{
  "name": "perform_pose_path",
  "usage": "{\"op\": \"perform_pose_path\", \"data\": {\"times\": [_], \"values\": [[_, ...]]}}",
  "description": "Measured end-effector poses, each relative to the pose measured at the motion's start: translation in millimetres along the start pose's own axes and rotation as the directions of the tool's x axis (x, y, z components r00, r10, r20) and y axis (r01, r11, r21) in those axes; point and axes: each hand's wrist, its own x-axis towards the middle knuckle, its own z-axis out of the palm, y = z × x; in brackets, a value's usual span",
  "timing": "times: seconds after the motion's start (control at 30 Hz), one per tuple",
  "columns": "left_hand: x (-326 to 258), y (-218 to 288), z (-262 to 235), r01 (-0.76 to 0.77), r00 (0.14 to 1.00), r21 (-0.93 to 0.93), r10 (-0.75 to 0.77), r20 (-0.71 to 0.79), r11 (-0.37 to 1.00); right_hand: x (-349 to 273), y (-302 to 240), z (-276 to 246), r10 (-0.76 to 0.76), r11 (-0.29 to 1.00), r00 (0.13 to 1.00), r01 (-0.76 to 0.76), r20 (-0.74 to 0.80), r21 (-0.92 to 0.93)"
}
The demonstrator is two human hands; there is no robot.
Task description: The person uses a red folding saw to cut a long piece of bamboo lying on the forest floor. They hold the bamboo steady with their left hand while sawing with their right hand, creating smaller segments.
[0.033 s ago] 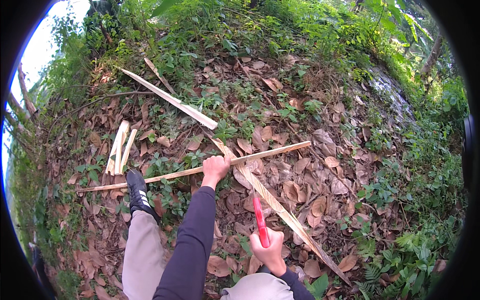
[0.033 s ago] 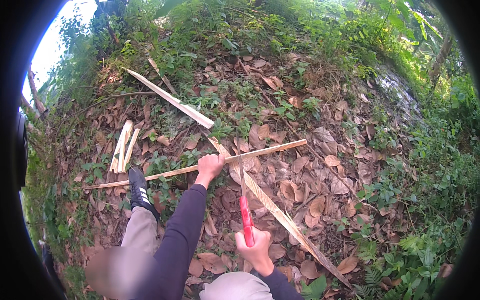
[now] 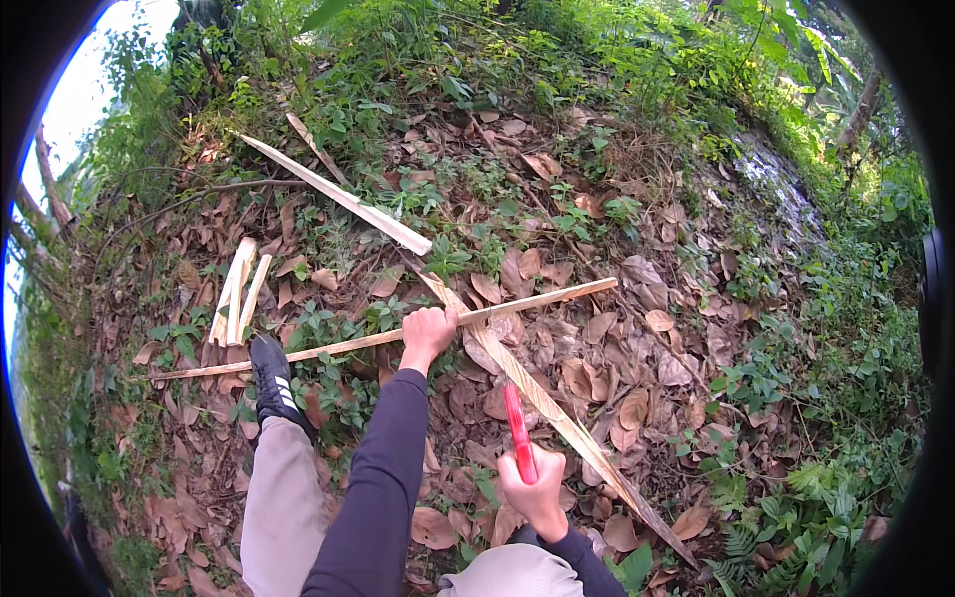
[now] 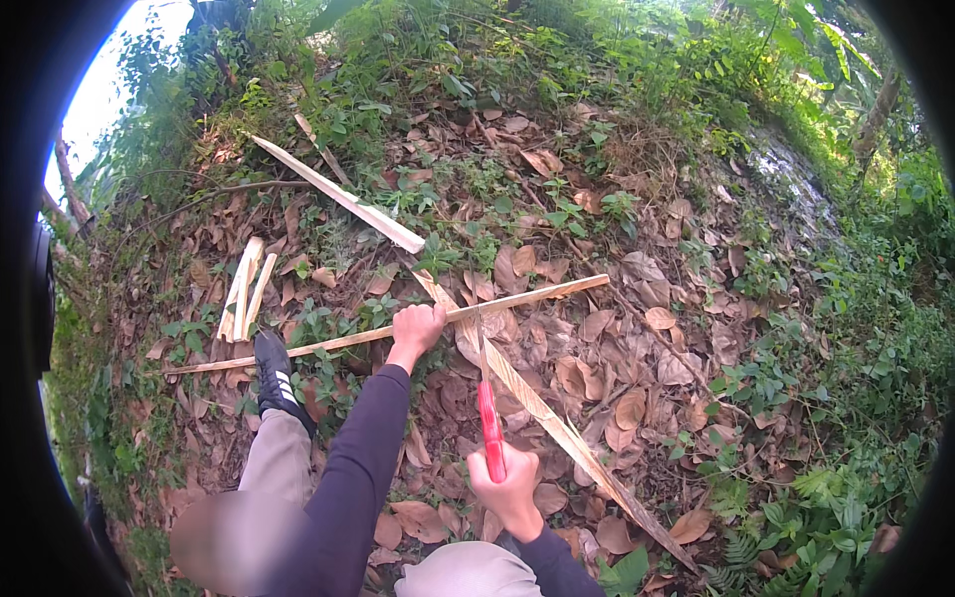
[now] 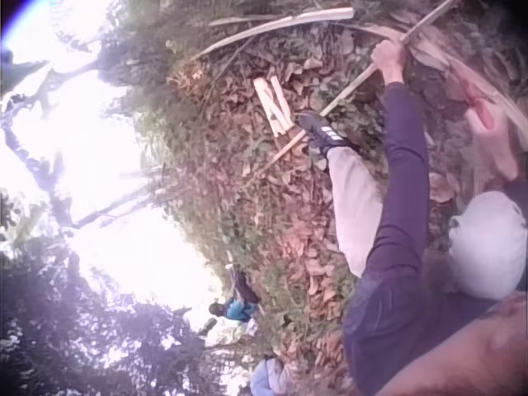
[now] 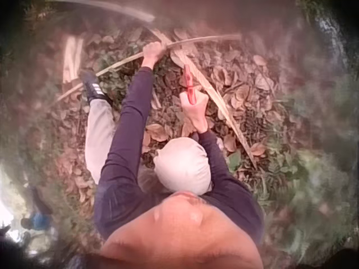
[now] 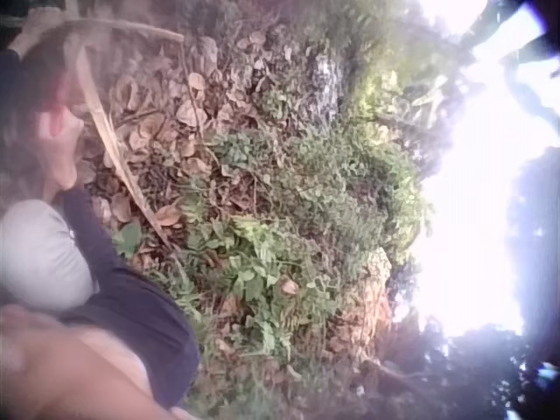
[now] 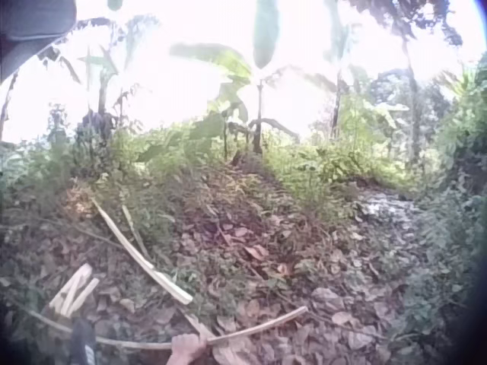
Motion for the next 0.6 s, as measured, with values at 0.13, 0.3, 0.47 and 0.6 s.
{"op": "perform_pose_path", "data": {"times": [0.13,0.3,0.47,0.6], "values": [[-0.8,-13.1,6.6,-0.024,0.999,-0.016,0.023,-0.028,1.000,69.1,15.0,27.9,0.082,0.996,0.997,-0.082,-0.013,0.034],[-5.0,-3.0,5.1,-0.063,0.998,-0.003,0.063,-0.015,0.998,31.8,26.1,16.3,0.046,0.997,0.997,-0.042,0.063,-0.066],[-11.5,-6.8,2.4,-0.024,1.000,-0.002,0.024,0.003,1.000,55.2,-2.2,4.7,-0.016,0.999,0.957,0.026,0.288,-0.028],[-13.4,-1.1,-3.4,-0.019,0.997,-0.017,0.020,0.069,1.000,46.4,18.3,12.0,0.132,0.972,0.935,-0.187,0.331,0.140]]}}
